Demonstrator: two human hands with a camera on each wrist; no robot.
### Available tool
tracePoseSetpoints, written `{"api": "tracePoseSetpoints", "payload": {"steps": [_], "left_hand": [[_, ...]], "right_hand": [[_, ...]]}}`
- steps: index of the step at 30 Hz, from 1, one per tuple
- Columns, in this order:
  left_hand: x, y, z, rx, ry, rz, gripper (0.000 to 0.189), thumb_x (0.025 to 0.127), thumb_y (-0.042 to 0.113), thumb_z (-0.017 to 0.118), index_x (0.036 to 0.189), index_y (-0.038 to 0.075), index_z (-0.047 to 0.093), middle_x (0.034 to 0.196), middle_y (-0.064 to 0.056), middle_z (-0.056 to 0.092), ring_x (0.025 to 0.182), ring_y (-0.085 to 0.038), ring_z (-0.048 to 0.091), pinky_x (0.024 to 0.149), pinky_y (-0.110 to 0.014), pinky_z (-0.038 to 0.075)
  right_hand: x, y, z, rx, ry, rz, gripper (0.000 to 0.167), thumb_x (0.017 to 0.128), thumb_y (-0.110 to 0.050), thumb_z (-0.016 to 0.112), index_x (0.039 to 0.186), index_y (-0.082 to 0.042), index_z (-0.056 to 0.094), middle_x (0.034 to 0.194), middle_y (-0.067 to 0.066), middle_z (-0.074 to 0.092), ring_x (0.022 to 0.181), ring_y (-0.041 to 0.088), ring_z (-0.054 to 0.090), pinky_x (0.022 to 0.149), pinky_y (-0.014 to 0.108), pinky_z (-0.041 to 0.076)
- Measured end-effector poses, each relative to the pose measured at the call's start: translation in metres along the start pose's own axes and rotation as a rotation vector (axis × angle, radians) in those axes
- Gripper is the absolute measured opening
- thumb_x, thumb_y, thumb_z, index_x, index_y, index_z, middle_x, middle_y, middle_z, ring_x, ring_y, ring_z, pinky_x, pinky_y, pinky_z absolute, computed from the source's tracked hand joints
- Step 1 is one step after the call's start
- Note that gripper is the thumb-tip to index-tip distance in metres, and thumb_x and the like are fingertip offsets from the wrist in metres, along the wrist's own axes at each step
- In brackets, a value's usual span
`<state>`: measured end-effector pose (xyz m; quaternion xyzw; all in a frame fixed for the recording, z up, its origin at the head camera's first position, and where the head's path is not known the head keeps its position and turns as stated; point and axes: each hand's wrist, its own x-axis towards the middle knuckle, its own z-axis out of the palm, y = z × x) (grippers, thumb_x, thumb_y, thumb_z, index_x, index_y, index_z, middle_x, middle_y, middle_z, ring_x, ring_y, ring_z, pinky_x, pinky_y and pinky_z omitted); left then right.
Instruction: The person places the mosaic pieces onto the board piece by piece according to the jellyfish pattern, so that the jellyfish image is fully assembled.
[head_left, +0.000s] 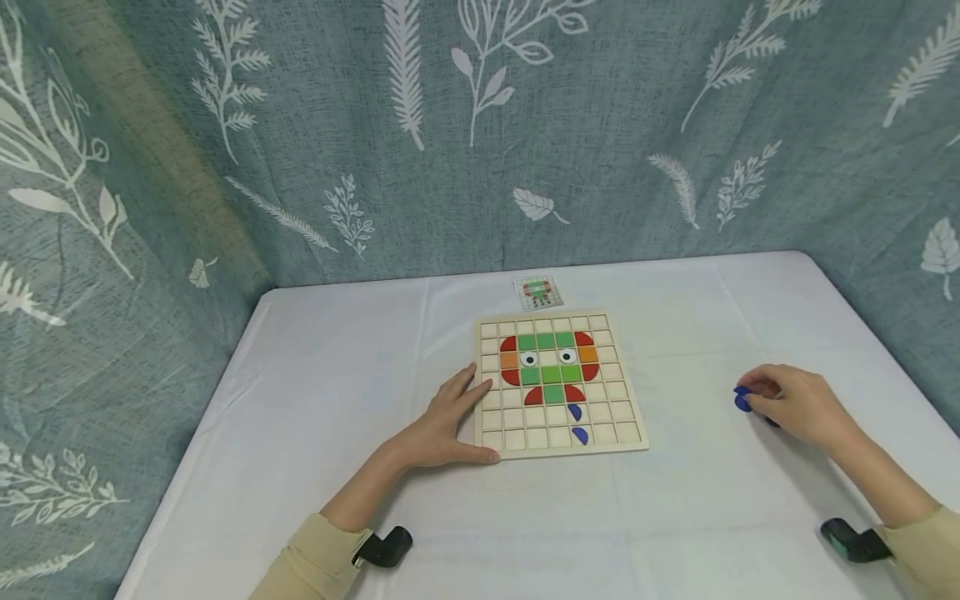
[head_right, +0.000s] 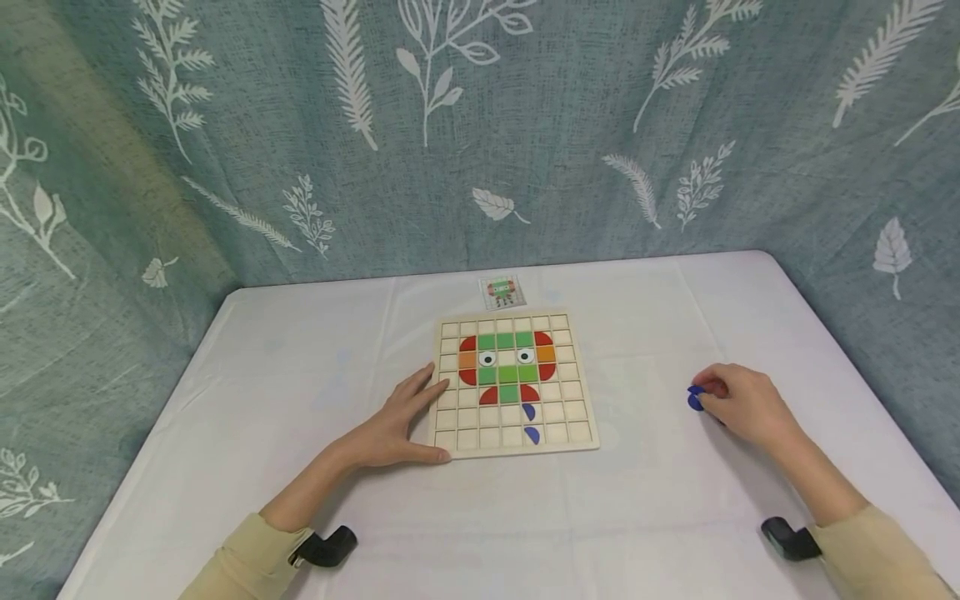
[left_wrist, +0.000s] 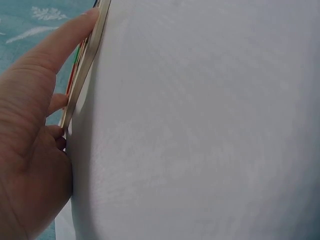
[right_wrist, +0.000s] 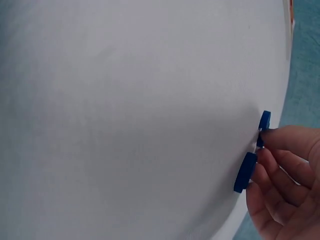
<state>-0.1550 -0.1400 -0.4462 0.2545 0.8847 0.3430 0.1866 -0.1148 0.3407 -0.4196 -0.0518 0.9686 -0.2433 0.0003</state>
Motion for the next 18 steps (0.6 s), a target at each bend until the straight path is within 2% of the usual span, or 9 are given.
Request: {"api": "tracePoseSetpoints", "payload": {"steps": [9, 18], "left_hand": [[0.0, -0.001, 0.0, 0.009, 0.002, 0.012, 0.105, 0.074, 0.045, 0.084, 0.155, 0.012, 0.026, 0.163, -0.008, 0.0, 0.148, -0.031, -0.002, 0.113, -0.058, 0.014], [0.0, -0.001, 0.0, 0.002, 0.001, 0.012, 0.105, 0.074, 0.045, 0.084, 0.155, 0.013, 0.027, 0.163, -0.007, 0.0, 0.148, -0.031, -0.002, 0.113, -0.058, 0.015]], "right_hand": [[0.004, -0.008, 0.006, 0.016, -0.007, 0.014, 0.021, 0.087, -0.006, 0.069, 0.105, 0.004, 0.067, 0.08, 0.001, 0.063, 0.073, 0.018, 0.056, 0.062, 0.03, 0.046], [0.009, -0.017, 0.009, 0.035, -0.044, 0.039, 0.023, 0.087, -0.016, 0.073, 0.102, 0.001, 0.068, 0.077, -0.002, 0.062, 0.07, 0.015, 0.055, 0.062, 0.031, 0.044]]}}
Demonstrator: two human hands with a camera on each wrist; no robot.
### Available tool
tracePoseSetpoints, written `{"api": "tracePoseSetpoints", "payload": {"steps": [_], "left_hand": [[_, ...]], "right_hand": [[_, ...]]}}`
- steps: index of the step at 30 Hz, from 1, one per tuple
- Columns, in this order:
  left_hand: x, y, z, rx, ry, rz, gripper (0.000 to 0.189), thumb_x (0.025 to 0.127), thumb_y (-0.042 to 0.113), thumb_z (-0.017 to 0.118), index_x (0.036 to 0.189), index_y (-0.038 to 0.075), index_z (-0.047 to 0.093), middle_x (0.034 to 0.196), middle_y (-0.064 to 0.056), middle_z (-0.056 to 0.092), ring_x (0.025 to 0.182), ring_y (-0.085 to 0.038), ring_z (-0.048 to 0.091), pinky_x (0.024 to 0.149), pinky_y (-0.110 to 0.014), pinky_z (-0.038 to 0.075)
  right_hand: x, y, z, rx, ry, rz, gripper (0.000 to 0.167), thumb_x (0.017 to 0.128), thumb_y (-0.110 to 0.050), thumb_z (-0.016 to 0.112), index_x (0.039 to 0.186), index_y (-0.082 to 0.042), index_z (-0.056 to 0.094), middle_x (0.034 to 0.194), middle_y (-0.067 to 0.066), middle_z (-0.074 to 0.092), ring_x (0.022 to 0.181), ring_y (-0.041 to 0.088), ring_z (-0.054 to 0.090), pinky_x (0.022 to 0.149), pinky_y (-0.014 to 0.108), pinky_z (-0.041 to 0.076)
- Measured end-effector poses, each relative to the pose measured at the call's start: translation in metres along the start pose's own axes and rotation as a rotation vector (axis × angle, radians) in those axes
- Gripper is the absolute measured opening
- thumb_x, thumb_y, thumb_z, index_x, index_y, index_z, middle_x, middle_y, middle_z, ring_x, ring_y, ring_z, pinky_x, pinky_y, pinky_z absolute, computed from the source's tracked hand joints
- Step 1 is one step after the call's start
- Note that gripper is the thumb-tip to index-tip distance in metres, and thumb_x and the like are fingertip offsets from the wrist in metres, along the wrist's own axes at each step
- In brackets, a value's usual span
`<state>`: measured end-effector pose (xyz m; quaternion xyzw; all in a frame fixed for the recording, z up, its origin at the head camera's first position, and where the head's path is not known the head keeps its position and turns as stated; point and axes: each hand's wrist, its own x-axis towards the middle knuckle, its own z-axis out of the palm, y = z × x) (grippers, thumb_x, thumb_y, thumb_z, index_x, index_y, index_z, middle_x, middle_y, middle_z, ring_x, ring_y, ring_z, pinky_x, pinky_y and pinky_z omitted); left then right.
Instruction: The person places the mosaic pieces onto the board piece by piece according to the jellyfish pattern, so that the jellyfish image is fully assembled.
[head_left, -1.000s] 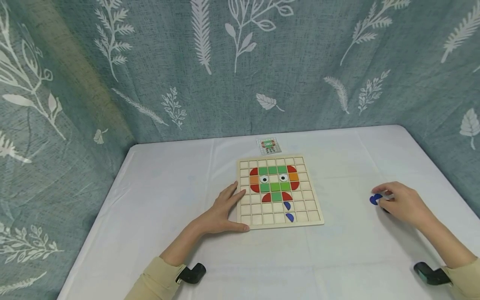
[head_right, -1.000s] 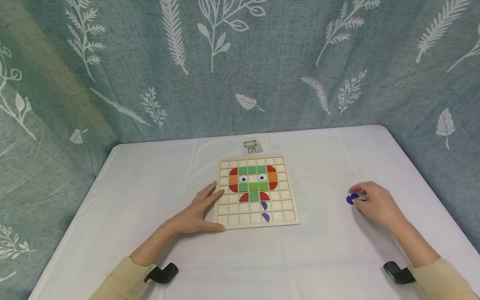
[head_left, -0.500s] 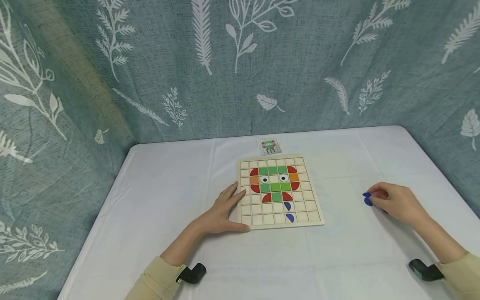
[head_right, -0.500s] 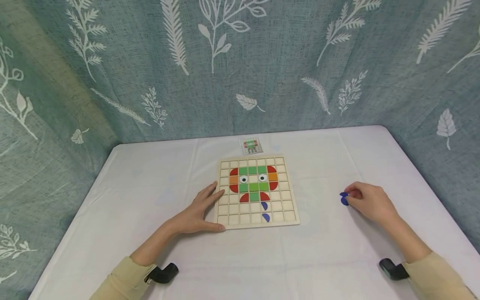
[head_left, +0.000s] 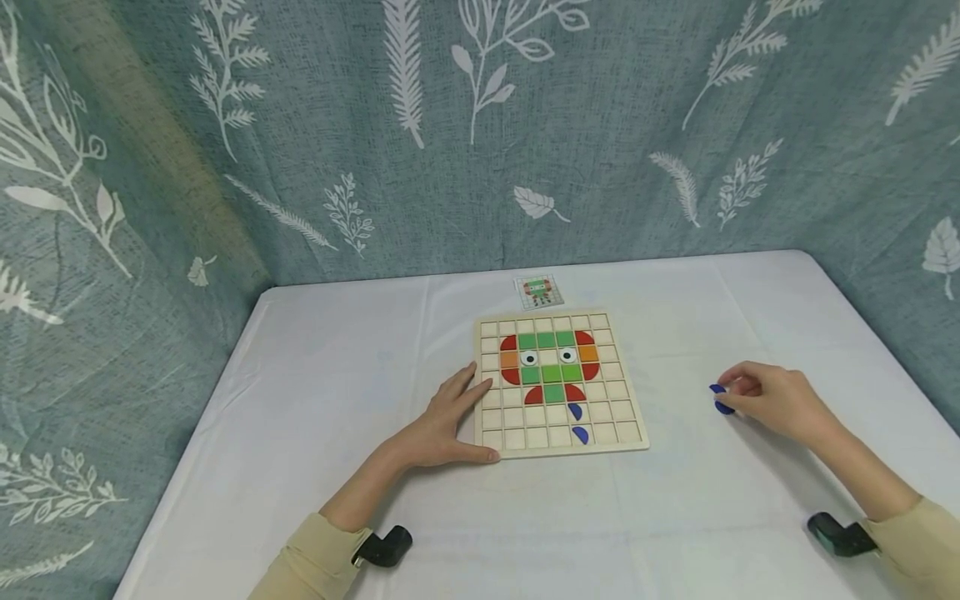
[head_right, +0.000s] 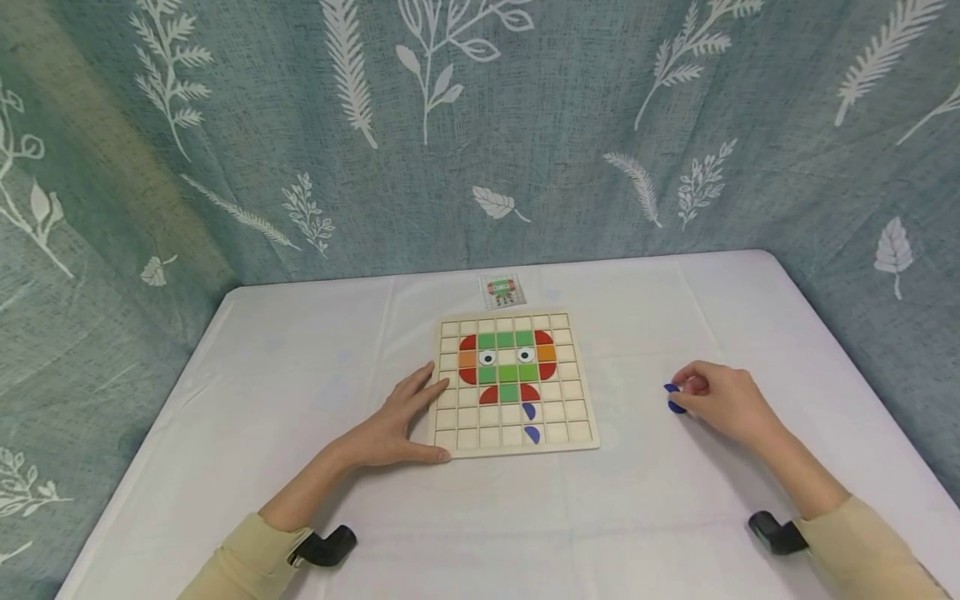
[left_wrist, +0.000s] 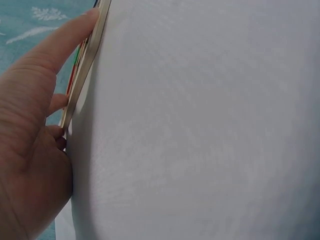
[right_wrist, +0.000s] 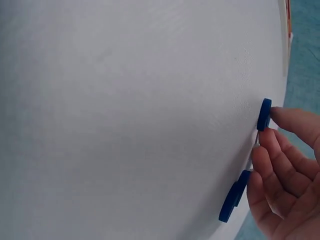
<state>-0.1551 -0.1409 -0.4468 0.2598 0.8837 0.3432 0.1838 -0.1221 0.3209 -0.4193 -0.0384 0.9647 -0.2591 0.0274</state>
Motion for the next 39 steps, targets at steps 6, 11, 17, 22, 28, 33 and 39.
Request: {"api": "tracePoseSetpoints", "payload": {"steps": [6, 11, 17, 22, 28, 33, 39], "left_hand": [[-0.001, 0.0, 0.0, -0.003, -0.002, 0.001, 0.105, 0.074, 0.045, 0.084, 0.155, 0.013, 0.026, 0.163, -0.007, 0.0, 0.148, -0.031, -0.002, 0.113, -0.058, 0.015], [-0.001, 0.0, -0.001, -0.003, -0.003, 0.001, 0.105, 0.073, 0.046, 0.084, 0.155, 0.013, 0.027, 0.163, -0.007, 0.0, 0.148, -0.031, -0.002, 0.113, -0.058, 0.015], [-0.001, 0.0, -0.002, -0.005, -0.002, 0.002, 0.105, 0.074, 0.045, 0.084, 0.155, 0.012, 0.027, 0.163, -0.008, 0.0, 0.148, -0.031, -0.002, 0.113, -0.058, 0.015], [-0.001, 0.0, -0.002, -0.003, -0.003, -0.005, 0.104, 0.074, 0.045, 0.084, 0.155, 0.013, 0.027, 0.163, -0.007, 0.0, 0.148, -0.031, -0.002, 0.113, -0.058, 0.015], [0.0, 0.0, -0.003, -0.001, -0.002, -0.004, 0.104, 0.074, 0.044, 0.084, 0.155, 0.012, 0.026, 0.163, -0.008, 0.0, 0.148, -0.031, -0.002, 0.113, -0.058, 0.015], [0.0, -0.001, -0.003, -0.003, -0.006, -0.006, 0.105, 0.074, 0.045, 0.083, 0.156, 0.013, 0.026, 0.163, -0.007, -0.001, 0.148, -0.03, -0.003, 0.113, -0.058, 0.014], [0.0, 0.0, -0.002, 0.0, -0.012, -0.002, 0.104, 0.074, 0.045, 0.083, 0.156, 0.013, 0.026, 0.164, -0.006, -0.001, 0.148, -0.029, -0.003, 0.114, -0.057, 0.014]], "right_hand": [[0.003, -0.004, 0.002, -0.006, 0.011, -0.013, 0.019, 0.087, -0.014, 0.073, 0.096, 0.001, 0.069, 0.074, -0.002, 0.06, 0.067, 0.014, 0.052, 0.06, 0.028, 0.043], [0.005, -0.01, 0.005, -0.014, 0.037, -0.012, 0.016, 0.085, -0.013, 0.074, 0.093, 0.001, 0.07, 0.075, -0.001, 0.064, 0.067, 0.014, 0.056, 0.061, 0.031, 0.045], [0.011, -0.033, 0.017, 0.037, 0.043, -0.004, 0.019, 0.084, -0.014, 0.075, 0.095, 0.0, 0.071, 0.077, 0.001, 0.066, 0.067, 0.015, 0.056, 0.058, 0.029, 0.046], [0.016, -0.064, 0.031, 0.111, -0.002, -0.04, 0.015, 0.084, -0.017, 0.075, 0.094, -0.005, 0.072, 0.077, -0.002, 0.065, 0.07, 0.015, 0.055, 0.06, 0.028, 0.046], [0.023, -0.106, 0.053, 0.17, -0.097, -0.143, 0.009, 0.083, -0.017, 0.075, 0.088, -0.011, 0.07, 0.074, -0.006, 0.063, 0.071, 0.012, 0.056, 0.066, 0.028, 0.048], [0.029, -0.134, 0.071, 0.184, -0.147, -0.248, 0.009, 0.082, -0.013, 0.076, 0.085, -0.011, 0.068, 0.073, -0.008, 0.062, 0.069, 0.009, 0.056, 0.064, 0.025, 0.05], [0.036, -0.154, 0.083, 0.106, -0.168, -0.255, 0.01, 0.082, -0.013, 0.076, 0.083, -0.01, 0.067, 0.067, -0.008, 0.058, 0.062, 0.008, 0.053, 0.056, 0.024, 0.047]]}}
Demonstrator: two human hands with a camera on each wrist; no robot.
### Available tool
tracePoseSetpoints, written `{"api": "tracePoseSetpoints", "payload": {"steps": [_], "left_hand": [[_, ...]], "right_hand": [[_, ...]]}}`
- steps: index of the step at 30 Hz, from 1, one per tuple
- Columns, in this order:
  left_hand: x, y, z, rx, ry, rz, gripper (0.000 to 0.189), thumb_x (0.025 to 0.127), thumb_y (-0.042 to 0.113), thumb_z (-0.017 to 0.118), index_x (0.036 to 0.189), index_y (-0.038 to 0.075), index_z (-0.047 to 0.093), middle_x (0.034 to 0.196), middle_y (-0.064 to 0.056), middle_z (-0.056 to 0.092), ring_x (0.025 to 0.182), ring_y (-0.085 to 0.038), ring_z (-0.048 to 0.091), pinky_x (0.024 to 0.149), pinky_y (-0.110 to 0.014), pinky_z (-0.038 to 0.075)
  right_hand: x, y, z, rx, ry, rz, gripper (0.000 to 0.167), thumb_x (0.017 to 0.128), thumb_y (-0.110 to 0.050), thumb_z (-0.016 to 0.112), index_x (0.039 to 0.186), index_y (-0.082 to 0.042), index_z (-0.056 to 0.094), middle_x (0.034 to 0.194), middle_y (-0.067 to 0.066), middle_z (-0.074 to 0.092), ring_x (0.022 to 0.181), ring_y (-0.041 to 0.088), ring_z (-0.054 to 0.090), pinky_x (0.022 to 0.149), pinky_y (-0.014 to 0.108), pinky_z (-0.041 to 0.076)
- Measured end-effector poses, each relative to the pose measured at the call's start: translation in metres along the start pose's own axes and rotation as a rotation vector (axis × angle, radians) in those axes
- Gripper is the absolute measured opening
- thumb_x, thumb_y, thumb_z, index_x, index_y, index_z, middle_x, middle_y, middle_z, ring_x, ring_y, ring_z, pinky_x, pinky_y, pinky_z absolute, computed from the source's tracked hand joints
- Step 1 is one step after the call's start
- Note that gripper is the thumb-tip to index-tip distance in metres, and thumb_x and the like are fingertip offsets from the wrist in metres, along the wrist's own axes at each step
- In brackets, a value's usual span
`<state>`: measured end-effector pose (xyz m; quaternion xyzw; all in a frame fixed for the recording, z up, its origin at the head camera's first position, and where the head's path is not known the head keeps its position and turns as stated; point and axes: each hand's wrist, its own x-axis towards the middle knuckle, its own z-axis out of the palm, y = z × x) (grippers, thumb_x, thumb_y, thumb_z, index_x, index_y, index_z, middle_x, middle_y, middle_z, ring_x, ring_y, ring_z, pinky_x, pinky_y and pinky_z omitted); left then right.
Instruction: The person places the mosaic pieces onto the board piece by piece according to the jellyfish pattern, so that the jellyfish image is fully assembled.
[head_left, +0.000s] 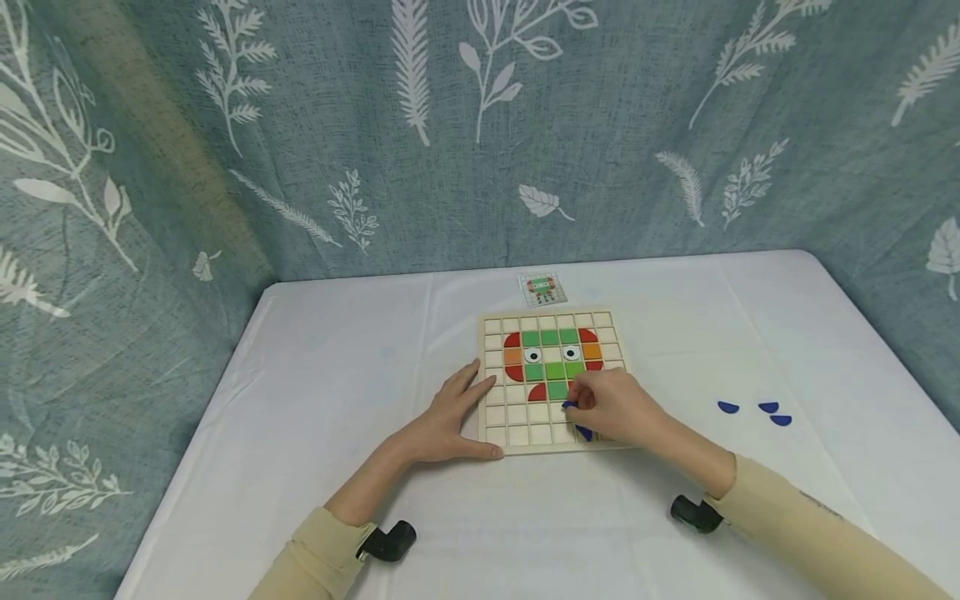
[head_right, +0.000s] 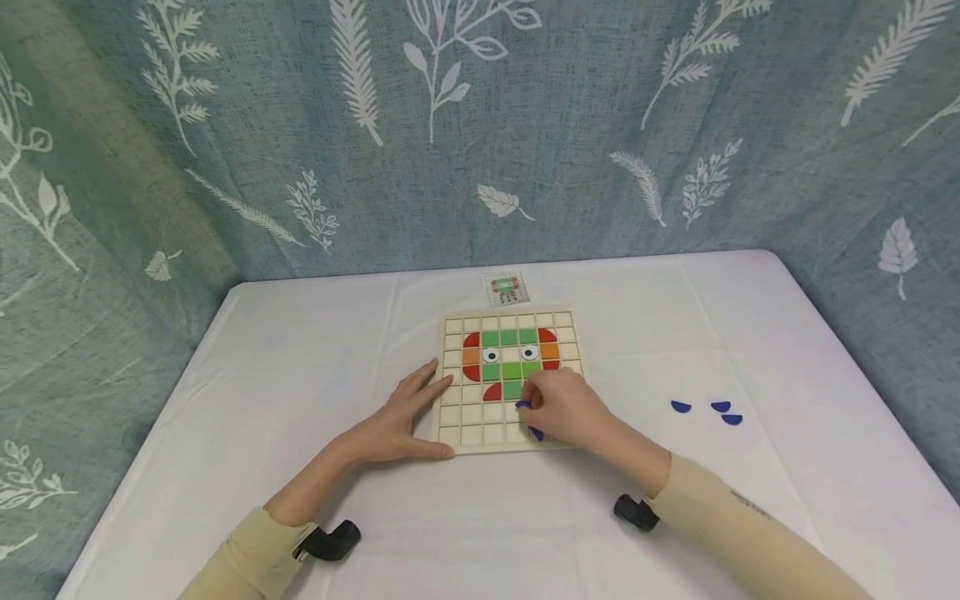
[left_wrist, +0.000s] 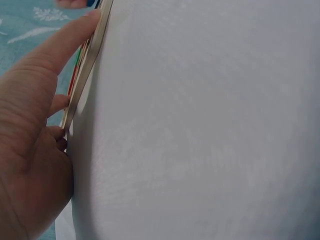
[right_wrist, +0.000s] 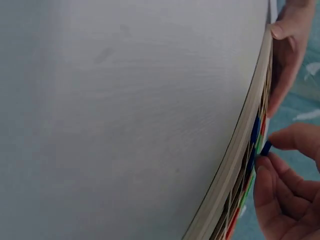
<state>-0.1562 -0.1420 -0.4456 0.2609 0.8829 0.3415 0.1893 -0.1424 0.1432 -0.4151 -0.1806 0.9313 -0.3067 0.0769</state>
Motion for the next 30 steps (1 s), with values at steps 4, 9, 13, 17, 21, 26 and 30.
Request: {"api": "tracePoseSetpoints", "payload": {"steps": [4, 9, 13, 17, 21, 26, 30], "left_hand": [[0.0, 0.0, 0.0, 0.004, 0.003, 0.001, 0.105, 0.074, 0.045, 0.083, 0.156, 0.013, 0.026, 0.164, -0.006, -0.001, 0.148, -0.03, -0.003, 0.114, -0.057, 0.014], [0.0, 0.0, -0.001, 0.002, 0.003, 0.005, 0.105, 0.074, 0.045, 0.083, 0.156, 0.012, 0.026, 0.164, -0.007, -0.001, 0.148, -0.03, -0.003, 0.114, -0.057, 0.014], [-0.001, -0.001, -0.001, 0.001, 0.001, 0.005, 0.105, 0.074, 0.045, 0.083, 0.156, 0.012, 0.026, 0.164, -0.007, -0.001, 0.148, -0.03, -0.003, 0.114, -0.057, 0.014], [-0.001, -0.001, -0.001, 0.001, -0.001, 0.001, 0.105, 0.074, 0.045, 0.083, 0.156, 0.012, 0.026, 0.164, -0.007, -0.001, 0.148, -0.03, -0.003, 0.113, -0.058, 0.014], [-0.001, -0.001, -0.001, 0.0, 0.001, 0.004, 0.104, 0.075, 0.045, 0.083, 0.155, 0.012, 0.026, 0.163, -0.007, -0.001, 0.148, -0.03, -0.003, 0.114, -0.058, 0.014], [0.0, 0.0, 0.0, -0.005, 0.002, 0.01, 0.104, 0.074, 0.044, 0.083, 0.155, 0.011, 0.026, 0.163, -0.008, 0.0, 0.148, -0.031, -0.003, 0.113, -0.058, 0.014], [-0.001, 0.001, -0.001, -0.007, -0.004, 0.002, 0.104, 0.074, 0.044, 0.083, 0.155, 0.012, 0.026, 0.164, -0.007, -0.001, 0.148, -0.03, -0.003, 0.114, -0.058, 0.014]], "right_hand": [[0.005, -0.005, 0.004, -0.041, 0.005, -0.003, 0.009, 0.082, -0.012, 0.075, 0.08, -0.01, 0.067, 0.061, -0.008, 0.054, 0.056, 0.008, 0.05, 0.05, 0.024, 0.043], [0.007, -0.006, 0.006, -0.064, 0.019, -0.023, 0.011, 0.082, -0.013, 0.075, 0.077, -0.011, 0.065, 0.057, -0.008, 0.051, 0.051, 0.007, 0.047, 0.048, 0.024, 0.04], [0.01, -0.006, 0.007, -0.075, 0.018, -0.013, 0.015, 0.084, -0.017, 0.075, 0.075, -0.013, 0.063, 0.056, -0.008, 0.051, 0.049, 0.007, 0.047, 0.046, 0.024, 0.039], [0.013, -0.005, 0.008, -0.096, 0.014, -0.032, 0.018, 0.086, -0.018, 0.072, 0.072, -0.015, 0.061, 0.057, -0.009, 0.051, 0.049, 0.007, 0.046, 0.045, 0.023, 0.039], [0.015, -0.004, 0.007, -0.068, -0.006, -0.055, 0.017, 0.088, -0.018, 0.071, 0.074, -0.016, 0.062, 0.059, -0.01, 0.053, 0.052, 0.007, 0.047, 0.048, 0.023, 0.041], [0.011, 0.001, 0.0, -0.007, -0.043, -0.095, 0.013, 0.087, -0.018, 0.075, 0.079, -0.017, 0.065, 0.062, -0.01, 0.053, 0.057, 0.007, 0.048, 0.054, 0.024, 0.043], [0.004, 0.007, -0.004, -0.006, -0.067, -0.126, 0.012, 0.081, -0.017, 0.08, 0.084, -0.015, 0.068, 0.066, -0.011, 0.053, 0.061, 0.006, 0.048, 0.056, 0.024, 0.044]]}}
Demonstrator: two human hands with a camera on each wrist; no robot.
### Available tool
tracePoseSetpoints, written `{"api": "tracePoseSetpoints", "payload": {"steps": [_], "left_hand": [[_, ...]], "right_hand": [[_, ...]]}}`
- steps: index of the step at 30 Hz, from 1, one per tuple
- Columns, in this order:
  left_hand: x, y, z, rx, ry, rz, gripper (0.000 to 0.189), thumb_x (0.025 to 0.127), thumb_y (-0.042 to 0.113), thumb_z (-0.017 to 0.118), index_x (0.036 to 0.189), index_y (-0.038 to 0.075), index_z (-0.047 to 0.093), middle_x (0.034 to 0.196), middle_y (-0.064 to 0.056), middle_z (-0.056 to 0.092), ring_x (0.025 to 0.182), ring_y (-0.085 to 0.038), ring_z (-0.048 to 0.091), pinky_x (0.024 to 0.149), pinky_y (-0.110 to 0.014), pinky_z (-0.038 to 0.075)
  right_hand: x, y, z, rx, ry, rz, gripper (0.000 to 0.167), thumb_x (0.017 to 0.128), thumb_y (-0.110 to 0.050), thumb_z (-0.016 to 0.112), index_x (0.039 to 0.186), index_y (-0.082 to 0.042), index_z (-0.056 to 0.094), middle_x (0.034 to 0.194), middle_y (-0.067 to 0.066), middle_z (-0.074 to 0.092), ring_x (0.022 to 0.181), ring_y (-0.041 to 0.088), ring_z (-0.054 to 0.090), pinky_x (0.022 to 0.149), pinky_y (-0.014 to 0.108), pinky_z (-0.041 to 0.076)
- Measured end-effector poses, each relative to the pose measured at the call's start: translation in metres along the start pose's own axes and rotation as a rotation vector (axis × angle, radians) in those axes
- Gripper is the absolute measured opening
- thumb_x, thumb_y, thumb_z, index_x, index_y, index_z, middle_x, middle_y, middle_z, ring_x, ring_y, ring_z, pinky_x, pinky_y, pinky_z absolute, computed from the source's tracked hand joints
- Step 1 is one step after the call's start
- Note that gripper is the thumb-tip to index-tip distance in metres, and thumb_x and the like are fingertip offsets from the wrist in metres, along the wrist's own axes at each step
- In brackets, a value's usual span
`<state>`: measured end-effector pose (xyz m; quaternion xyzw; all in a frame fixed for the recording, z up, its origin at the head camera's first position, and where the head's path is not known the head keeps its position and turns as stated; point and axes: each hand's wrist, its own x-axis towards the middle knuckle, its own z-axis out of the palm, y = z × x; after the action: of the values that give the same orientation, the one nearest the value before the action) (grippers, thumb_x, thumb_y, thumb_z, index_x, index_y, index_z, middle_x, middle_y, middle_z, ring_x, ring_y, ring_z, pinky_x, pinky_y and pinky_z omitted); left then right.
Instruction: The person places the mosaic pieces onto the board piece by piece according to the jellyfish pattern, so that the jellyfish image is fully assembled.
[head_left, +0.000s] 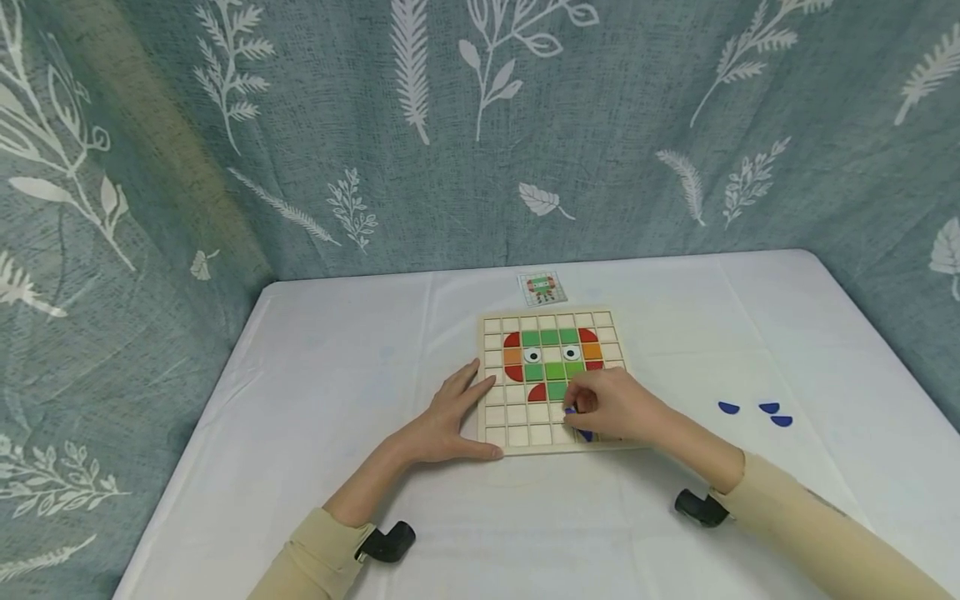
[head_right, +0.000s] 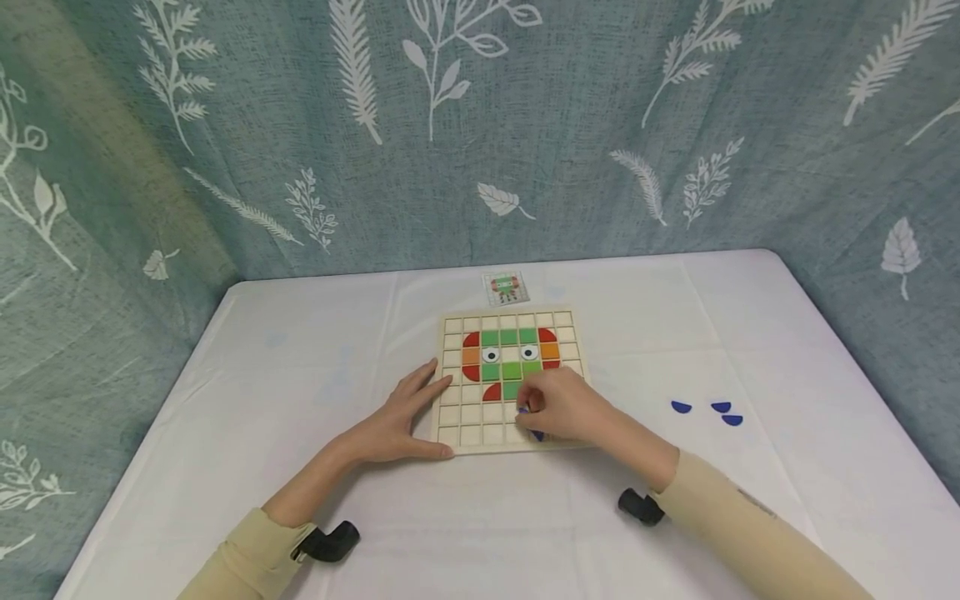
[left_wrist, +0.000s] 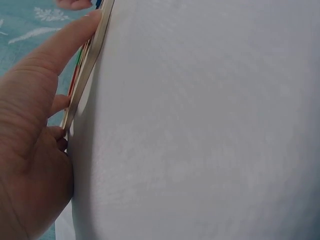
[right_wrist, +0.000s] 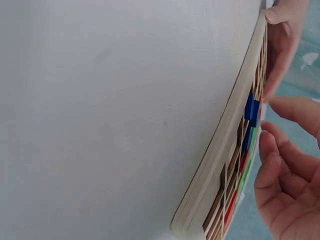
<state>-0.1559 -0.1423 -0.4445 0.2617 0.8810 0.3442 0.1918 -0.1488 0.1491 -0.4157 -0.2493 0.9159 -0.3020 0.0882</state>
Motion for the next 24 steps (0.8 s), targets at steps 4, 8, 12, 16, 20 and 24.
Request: {"api": "tracePoseSetpoints", "payload": {"steps": [4, 8, 12, 16, 20, 24], "left_hand": [[0.0, 0.0, 0.0, 0.002, -0.002, -0.006, 0.104, 0.075, 0.044, 0.083, 0.156, 0.012, 0.026, 0.164, -0.007, -0.001, 0.148, -0.03, -0.004, 0.114, -0.057, 0.014], [-0.001, 0.001, 0.0, 0.001, 0.004, 0.003, 0.105, 0.074, 0.044, 0.083, 0.156, 0.012, 0.026, 0.164, -0.007, -0.001, 0.148, -0.03, -0.003, 0.114, -0.057, 0.014], [0.0, 0.0, 0.0, 0.004, 0.003, 0.007, 0.105, 0.074, 0.045, 0.083, 0.156, 0.012, 0.026, 0.164, -0.007, -0.001, 0.148, -0.029, -0.003, 0.114, -0.057, 0.014], [0.0, 0.0, 0.0, 0.003, 0.003, 0.007, 0.105, 0.075, 0.045, 0.083, 0.156, 0.012, 0.025, 0.163, -0.007, -0.001, 0.148, -0.029, -0.003, 0.114, -0.057, 0.014], [0.0, 0.0, 0.0, 0.002, 0.002, 0.004, 0.104, 0.075, 0.044, 0.083, 0.156, 0.012, 0.026, 0.163, -0.007, -0.001, 0.148, -0.03, -0.003, 0.114, -0.057, 0.014], [0.001, 0.0, 0.001, 0.005, 0.001, -0.001, 0.104, 0.075, 0.044, 0.083, 0.156, 0.013, 0.026, 0.163, -0.007, -0.001, 0.148, -0.03, -0.003, 0.114, -0.057, 0.013]], "right_hand": [[-0.006, 0.002, -0.001, 0.004, -0.013, -0.005, 0.016, 0.079, -0.016, 0.082, 0.09, -0.012, 0.07, 0.07, -0.011, 0.054, 0.064, 0.007, 0.047, 0.056, 0.023, 0.044], [-0.007, 0.003, -0.002, 0.016, -0.015, -0.001, 0.015, 0.08, -0.014, 0.081, 0.091, -0.011, 0.071, 0.07, -0.01, 0.055, 0.064, 0.007, 0.047, 0.056, 0.023, 0.043], [-0.005, 0.005, 0.0, 0.022, -0.013, -0.013, 0.015, 0.081, -0.016, 0.081, 0.091, -0.011, 0.071, 0.07, -0.011, 0.056, 0.065, 0.006, 0.049, 0.058, 0.023, 0.045], [-0.001, 0.005, 0.002, 0.031, -0.018, -0.033, 0.015, 0.081, -0.016, 0.081, 0.093, -0.011, 0.072, 0.072, -0.012, 0.057, 0.067, 0.005, 0.051, 0.06, 0.023, 0.047], [0.003, 0.003, 0.003, 0.047, -0.025, -0.028, 0.015, 0.082, -0.013, 0.08, 0.095, -0.01, 0.073, 0.072, -0.012, 0.057, 0.066, 0.006, 0.051, 0.061, 0.024, 0.047], [0.005, 0.001, 0.003, 0.056, -0.025, -0.016, 0.014, 0.082, -0.013, 0.08, 0.094, -0.01, 0.073, 0.071, -0.011, 0.057, 0.065, 0.006, 0.051, 0.061, 0.025, 0.047]]}}
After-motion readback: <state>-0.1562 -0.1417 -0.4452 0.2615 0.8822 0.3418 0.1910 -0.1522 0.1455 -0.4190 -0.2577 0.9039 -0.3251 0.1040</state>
